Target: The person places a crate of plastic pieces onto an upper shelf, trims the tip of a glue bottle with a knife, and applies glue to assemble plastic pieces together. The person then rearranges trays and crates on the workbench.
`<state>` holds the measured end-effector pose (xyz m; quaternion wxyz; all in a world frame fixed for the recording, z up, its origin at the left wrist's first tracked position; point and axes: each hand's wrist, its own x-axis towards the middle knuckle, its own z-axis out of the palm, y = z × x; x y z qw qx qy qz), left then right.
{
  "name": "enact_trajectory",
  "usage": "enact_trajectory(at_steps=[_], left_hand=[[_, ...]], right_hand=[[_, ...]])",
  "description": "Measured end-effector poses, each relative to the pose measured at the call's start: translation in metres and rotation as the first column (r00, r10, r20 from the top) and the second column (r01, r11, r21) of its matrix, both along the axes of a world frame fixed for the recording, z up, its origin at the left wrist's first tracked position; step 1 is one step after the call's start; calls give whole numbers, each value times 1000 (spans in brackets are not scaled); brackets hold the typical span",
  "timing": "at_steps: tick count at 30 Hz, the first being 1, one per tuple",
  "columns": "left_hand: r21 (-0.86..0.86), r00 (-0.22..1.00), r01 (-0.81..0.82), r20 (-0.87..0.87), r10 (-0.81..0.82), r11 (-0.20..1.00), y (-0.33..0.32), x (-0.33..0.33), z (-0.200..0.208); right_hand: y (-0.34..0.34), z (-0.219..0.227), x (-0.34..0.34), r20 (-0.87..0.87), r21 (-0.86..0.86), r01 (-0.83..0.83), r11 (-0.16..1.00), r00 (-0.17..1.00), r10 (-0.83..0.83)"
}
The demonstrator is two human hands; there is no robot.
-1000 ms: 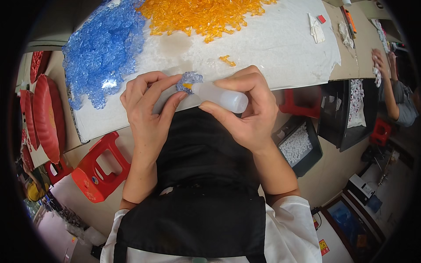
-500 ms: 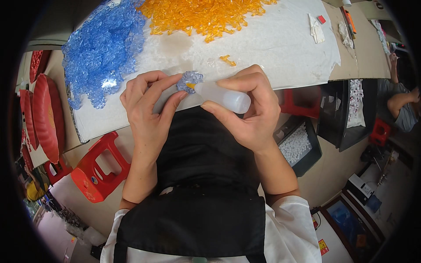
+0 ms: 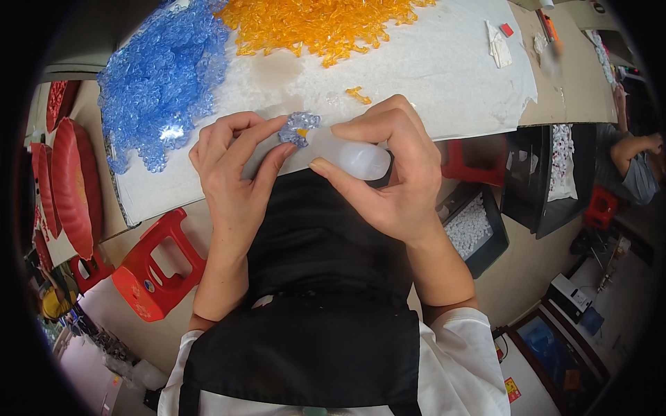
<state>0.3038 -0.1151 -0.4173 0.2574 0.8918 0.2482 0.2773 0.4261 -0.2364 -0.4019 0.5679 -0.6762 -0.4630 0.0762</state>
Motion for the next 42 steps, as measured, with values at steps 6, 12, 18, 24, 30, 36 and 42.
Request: enact_trajectory(at_steps=[6, 12, 18, 24, 30, 36, 42], left_hand=[[-7, 1000, 8, -8, -8, 1000, 4, 4, 3], [-4, 997, 74, 23, -73, 997, 17, 25, 26], [192, 945, 327, -36, -326, 925, 3, 58, 39], [168, 975, 218, -2, -221, 961, 6, 17, 40], [-36, 987, -129, 89, 132, 991, 16, -22, 28], [-109, 951, -182, 234, 204, 977, 16, -31, 17], [-136, 959, -92, 256, 125, 986, 12, -35, 14]], right_hand=[[-5, 5, 11, -259, 184, 66, 981, 966, -16], [-22, 1, 35, -615, 377, 141, 916, 777, 133], [-36, -4, 30, -727, 91, 219, 971, 681, -85], [-20, -4, 26, -86, -87, 167, 982, 981, -174], [-2, 7, 40, 273, -283, 106, 953, 962, -26], [15, 10, 47, 326, -425, 195, 884, 944, -52], [16, 14, 42, 119, -447, 55, 893, 993, -1]])
